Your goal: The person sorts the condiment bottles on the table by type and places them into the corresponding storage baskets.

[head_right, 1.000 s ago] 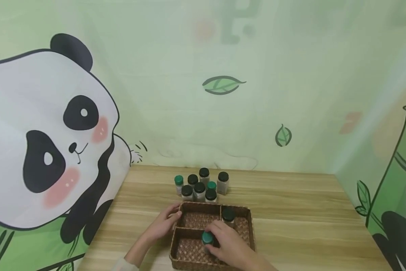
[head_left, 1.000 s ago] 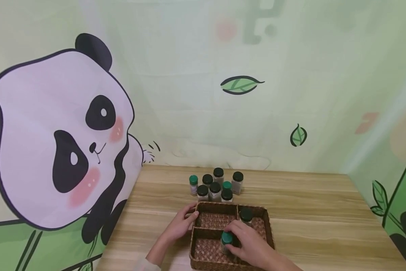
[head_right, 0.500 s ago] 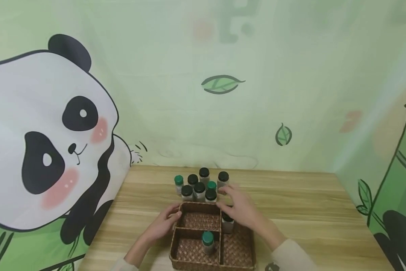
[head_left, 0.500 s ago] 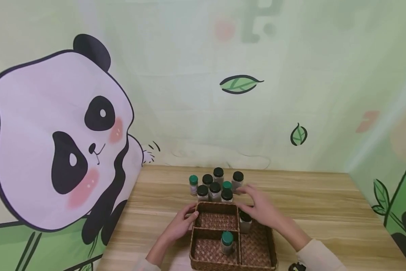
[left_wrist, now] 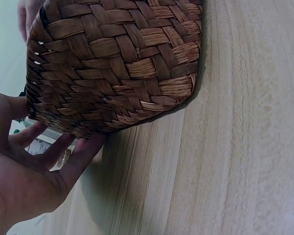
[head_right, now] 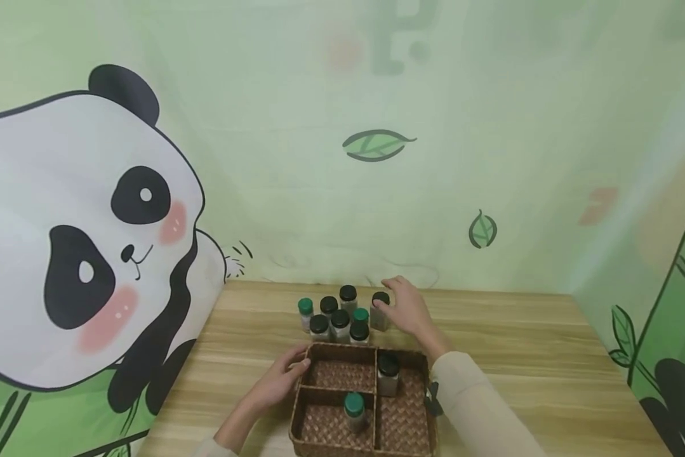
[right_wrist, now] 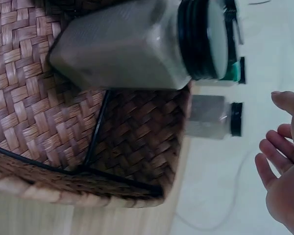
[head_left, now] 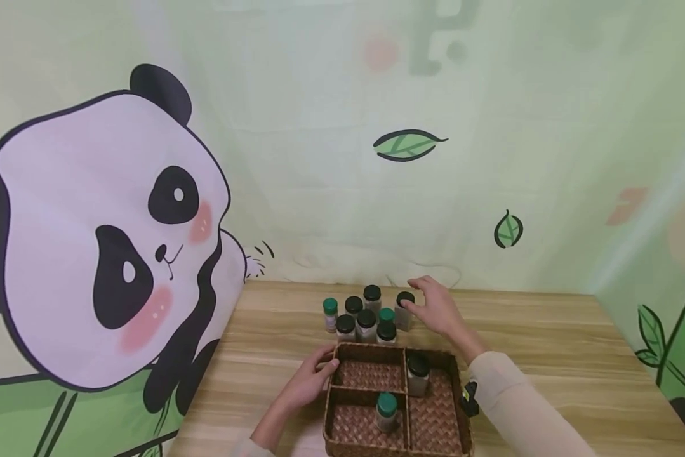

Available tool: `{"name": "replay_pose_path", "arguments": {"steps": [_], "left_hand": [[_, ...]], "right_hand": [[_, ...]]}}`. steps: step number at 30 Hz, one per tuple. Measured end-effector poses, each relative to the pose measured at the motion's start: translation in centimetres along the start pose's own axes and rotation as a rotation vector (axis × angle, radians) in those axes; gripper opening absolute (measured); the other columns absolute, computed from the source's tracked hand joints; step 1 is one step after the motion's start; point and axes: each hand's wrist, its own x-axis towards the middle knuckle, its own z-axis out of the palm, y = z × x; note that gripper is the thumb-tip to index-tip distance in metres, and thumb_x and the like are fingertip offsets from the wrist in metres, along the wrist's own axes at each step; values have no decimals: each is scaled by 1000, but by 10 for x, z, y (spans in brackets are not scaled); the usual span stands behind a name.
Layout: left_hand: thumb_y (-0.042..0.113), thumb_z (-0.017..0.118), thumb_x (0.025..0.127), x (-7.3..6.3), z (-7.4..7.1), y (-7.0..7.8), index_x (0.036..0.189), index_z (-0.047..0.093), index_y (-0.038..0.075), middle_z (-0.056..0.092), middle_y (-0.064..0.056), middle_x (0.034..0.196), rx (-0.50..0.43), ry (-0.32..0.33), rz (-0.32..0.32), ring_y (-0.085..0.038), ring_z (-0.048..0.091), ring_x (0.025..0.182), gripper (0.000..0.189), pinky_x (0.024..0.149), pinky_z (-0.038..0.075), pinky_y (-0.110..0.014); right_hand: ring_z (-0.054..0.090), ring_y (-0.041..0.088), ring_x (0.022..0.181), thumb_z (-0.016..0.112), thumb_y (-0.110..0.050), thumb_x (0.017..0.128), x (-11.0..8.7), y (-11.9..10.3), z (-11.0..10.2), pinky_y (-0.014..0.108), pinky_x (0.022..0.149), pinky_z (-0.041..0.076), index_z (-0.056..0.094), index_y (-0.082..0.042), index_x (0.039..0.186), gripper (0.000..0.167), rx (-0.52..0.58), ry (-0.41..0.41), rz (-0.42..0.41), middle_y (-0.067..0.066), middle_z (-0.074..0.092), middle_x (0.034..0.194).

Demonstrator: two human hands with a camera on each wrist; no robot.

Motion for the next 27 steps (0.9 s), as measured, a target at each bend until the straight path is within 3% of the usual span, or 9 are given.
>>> {"name": "replay_pose_path", "arguments": {"steps": [5,13,18,22,24,27], "left_hand": [[24,52,114,0,-1,-3,157,43,0,44,-33,153,1,-7,-1,-52,48,138,50,89,62,-52],[29,53,113,0,0,-1,158,41,-2,43,-34,154,6,-6,6,-54,47,139,55,89,62,-51],[28,53,113,-2,1,1,157,41,-2,43,-35,153,-7,-3,9,-53,48,138,54,88,63,-53],[28,53,114,-2,1,0,158,41,-1,43,-35,153,-5,-2,9,-53,49,137,54,86,63,-53],[28,52,114,-2,1,-1,158,41,-1,43,-35,153,-1,-4,10,-54,48,137,54,86,63,-54],[27,52,114,0,0,-2,158,41,-2,43,-35,153,-1,-4,14,-55,48,138,54,86,63,-54]], "right_hand": [[54,48,134,75,-22,100,3,11,11,63,109,46,54,8,148,60,-36,-88,46,30,56,146],[47,53,140,73,-18,101,-1,20,23,65,112,42,43,7,157,68,-54,-210,26,34,48,152],[52,49,135,75,-14,99,-3,22,27,63,109,46,51,5,150,60,-29,-165,31,31,53,148],[64,41,114,82,-11,92,-4,22,31,57,96,54,60,3,131,47,12,-99,23,24,65,128],[65,35,101,86,-9,88,-5,22,33,53,88,56,62,1,122,42,30,-74,24,19,68,115],[64,32,95,87,-8,86,-6,23,36,51,84,56,62,-1,115,38,36,-53,26,15,68,107]]}}
